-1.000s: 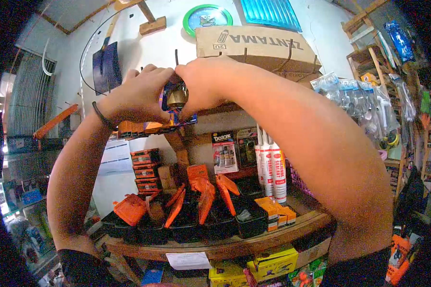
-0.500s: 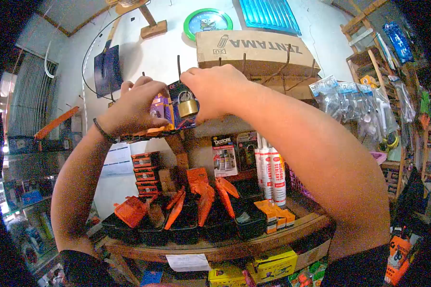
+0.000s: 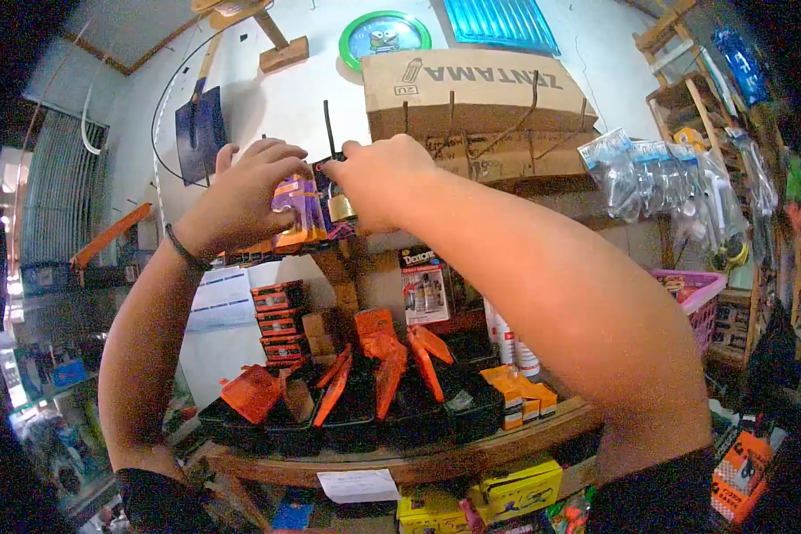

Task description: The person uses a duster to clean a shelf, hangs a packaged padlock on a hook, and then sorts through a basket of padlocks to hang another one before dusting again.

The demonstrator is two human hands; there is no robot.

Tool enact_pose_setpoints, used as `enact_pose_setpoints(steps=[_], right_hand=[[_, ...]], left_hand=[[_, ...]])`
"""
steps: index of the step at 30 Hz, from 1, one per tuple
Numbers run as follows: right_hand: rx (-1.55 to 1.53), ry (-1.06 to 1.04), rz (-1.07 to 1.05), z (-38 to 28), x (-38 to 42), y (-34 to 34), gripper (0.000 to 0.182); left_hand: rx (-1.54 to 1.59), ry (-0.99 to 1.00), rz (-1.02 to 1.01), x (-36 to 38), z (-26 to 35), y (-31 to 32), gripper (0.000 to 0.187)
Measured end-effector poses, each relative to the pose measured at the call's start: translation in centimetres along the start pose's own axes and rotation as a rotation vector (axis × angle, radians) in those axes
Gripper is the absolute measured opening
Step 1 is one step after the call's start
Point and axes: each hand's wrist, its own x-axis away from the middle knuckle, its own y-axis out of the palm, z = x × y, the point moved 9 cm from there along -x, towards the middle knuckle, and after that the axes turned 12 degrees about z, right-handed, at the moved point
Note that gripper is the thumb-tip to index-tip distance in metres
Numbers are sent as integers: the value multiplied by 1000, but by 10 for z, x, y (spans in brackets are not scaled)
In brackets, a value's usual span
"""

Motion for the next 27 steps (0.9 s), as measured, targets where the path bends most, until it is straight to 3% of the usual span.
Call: enact_pose_setpoints(steps=[10,12,13,15,24,27], right_hand=[[-42,118,9,-1,-13,65,70],[-119,196,137,-1,-11,67,38],[-121,196,135,-2,-10,72,38],[-131,205,106,-2,-9,78,68],[-172,209,134,-10,23,61,64],[-274,47,79,-35,56,48,62]], left_hand=[[-175,105,-73,14,4,29,40],[-185,110,-83,16,4,30,41],[-196,112,-88,16,5,29,42],[-163,91,-97,17,6,25,42],[4,68,-76,24,28,-13,37],[104,-16,-134,33,41,-23,36]])
